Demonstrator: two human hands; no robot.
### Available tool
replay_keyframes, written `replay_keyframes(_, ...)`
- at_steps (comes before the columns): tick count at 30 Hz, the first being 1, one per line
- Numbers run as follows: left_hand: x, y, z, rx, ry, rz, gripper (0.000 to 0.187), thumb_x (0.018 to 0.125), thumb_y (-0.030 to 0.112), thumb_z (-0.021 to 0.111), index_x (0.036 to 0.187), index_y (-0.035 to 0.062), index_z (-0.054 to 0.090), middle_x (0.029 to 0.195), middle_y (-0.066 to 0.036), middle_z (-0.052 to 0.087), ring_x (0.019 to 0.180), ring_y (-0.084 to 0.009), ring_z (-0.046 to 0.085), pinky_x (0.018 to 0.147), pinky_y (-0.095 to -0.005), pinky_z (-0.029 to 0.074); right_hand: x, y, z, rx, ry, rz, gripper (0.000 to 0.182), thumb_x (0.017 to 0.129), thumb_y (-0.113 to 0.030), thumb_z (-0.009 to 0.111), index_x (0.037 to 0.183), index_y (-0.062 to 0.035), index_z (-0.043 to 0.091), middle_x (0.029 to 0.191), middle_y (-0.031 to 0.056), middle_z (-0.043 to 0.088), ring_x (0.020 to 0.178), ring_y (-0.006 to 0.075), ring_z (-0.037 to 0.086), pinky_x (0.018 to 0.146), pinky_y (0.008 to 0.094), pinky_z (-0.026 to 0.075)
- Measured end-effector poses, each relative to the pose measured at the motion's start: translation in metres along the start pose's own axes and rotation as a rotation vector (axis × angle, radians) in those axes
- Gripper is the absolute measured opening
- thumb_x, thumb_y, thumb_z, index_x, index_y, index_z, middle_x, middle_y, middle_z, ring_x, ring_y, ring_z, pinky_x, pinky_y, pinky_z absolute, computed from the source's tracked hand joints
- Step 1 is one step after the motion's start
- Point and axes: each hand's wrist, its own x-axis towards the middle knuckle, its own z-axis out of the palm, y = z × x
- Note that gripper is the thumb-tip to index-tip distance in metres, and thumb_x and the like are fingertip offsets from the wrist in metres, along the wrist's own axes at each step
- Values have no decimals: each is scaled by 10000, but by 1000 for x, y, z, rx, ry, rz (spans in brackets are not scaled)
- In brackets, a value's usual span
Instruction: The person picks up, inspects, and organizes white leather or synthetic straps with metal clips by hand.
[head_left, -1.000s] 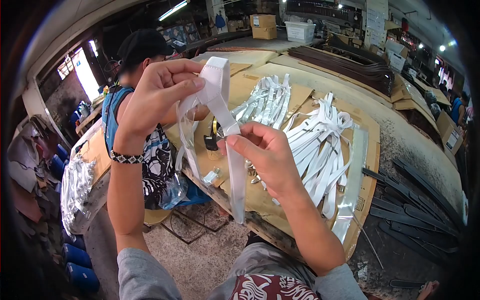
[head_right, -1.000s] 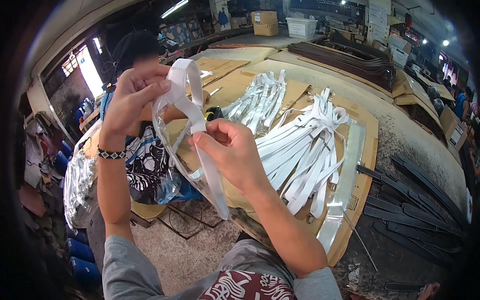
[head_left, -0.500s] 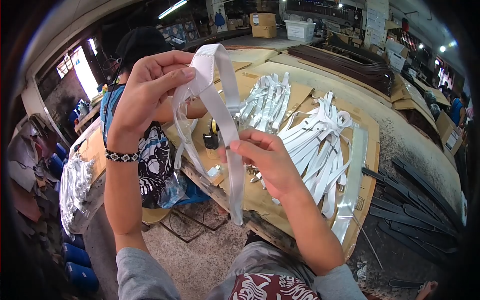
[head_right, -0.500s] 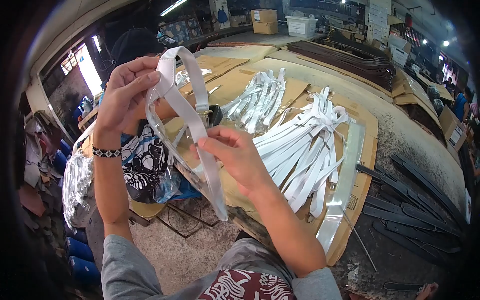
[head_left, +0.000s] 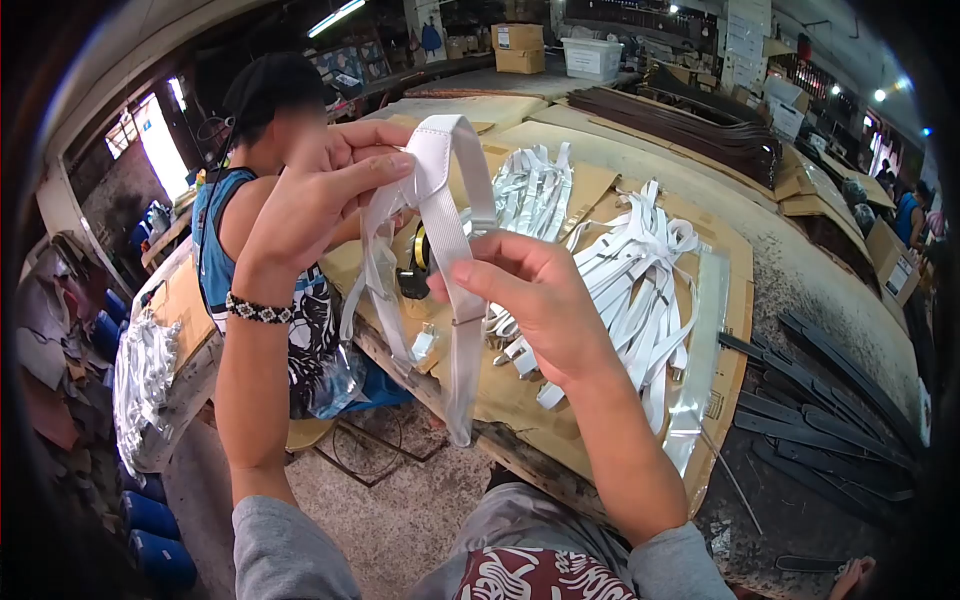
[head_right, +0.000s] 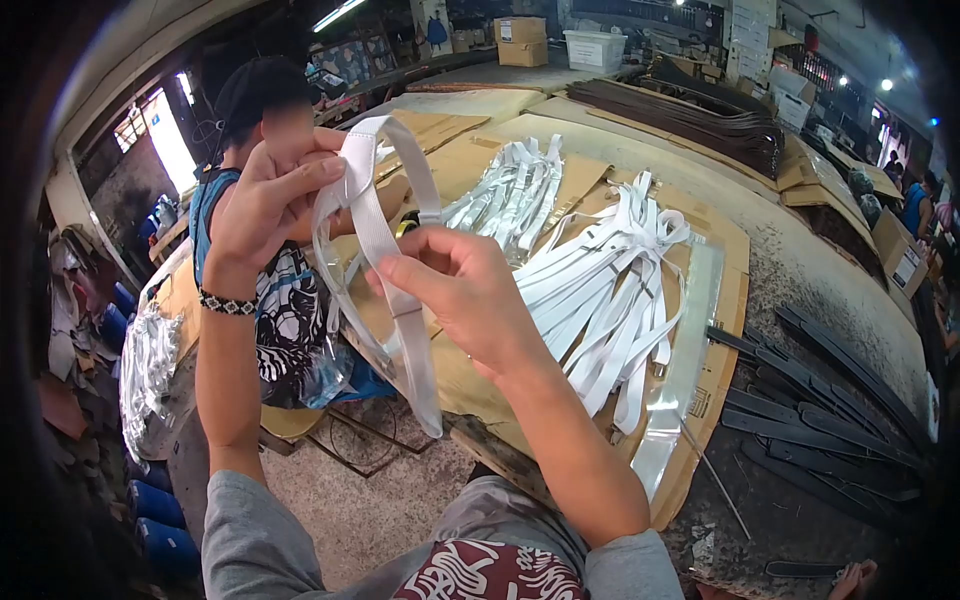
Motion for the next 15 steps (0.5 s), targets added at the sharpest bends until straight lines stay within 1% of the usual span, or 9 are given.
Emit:
replay_keyframes(1,1,-1,0,-7,-26,-25,305,959,74,649,1217,-83,606,1012,-97,724,800,-92,698,690,-219,579,1,2,0,-13,-18,10,203,956,-166,683,1031,20,712,970,99,748,914,148,691,902,312,509)
replay_keyframes(3,-1,-4,1,8,-5,-24,310,955,64,650,1222,-85,603,1012,-100,725,800,-96,701,704,-224,584,4,1,0,-50,-58,16,204,955,-164,686,1030,24,710,969,101,748,919,146,690,902,309,509)
replay_keyframes(6,-3,-4,1,9,27,-7,303,951,55,648,1217,-85,605,1013,-104,728,803,-99,702,709,-230,586,2,-2,2,-47,-29,15,207,958,-161,684,1041,28,705,974,102,747,920,149,692,907,312,511)
replay_keyframes(9,-5,0,0,15,28,-6,289,949,53,649,1200,-86,613,1011,-104,730,808,-99,699,710,-231,580,-1,6,3,-25,-52,13,202,954,-148,688,1050,29,703,983,104,746,934,154,692,909,309,511)
replay_keyframes(12,-5,2,1,62,37,33,278,947,57,651,1183,-87,623,1011,-103,732,814,-94,692,716,-225,567,-8,13,11,146,-43,1,201,947,-131,698,1071,27,699,982,99,745,942,155,690,901,305,511)
replay_keyframes(15,-6,3,1,100,25,38,284,942,57,657,1183,-91,625,1017,-104,735,829,-85,685,726,-217,552,-8,18,11,144,11,48,193,933,-129,719,1048,26,708,973,88,743,935,143,680,886,295,507)
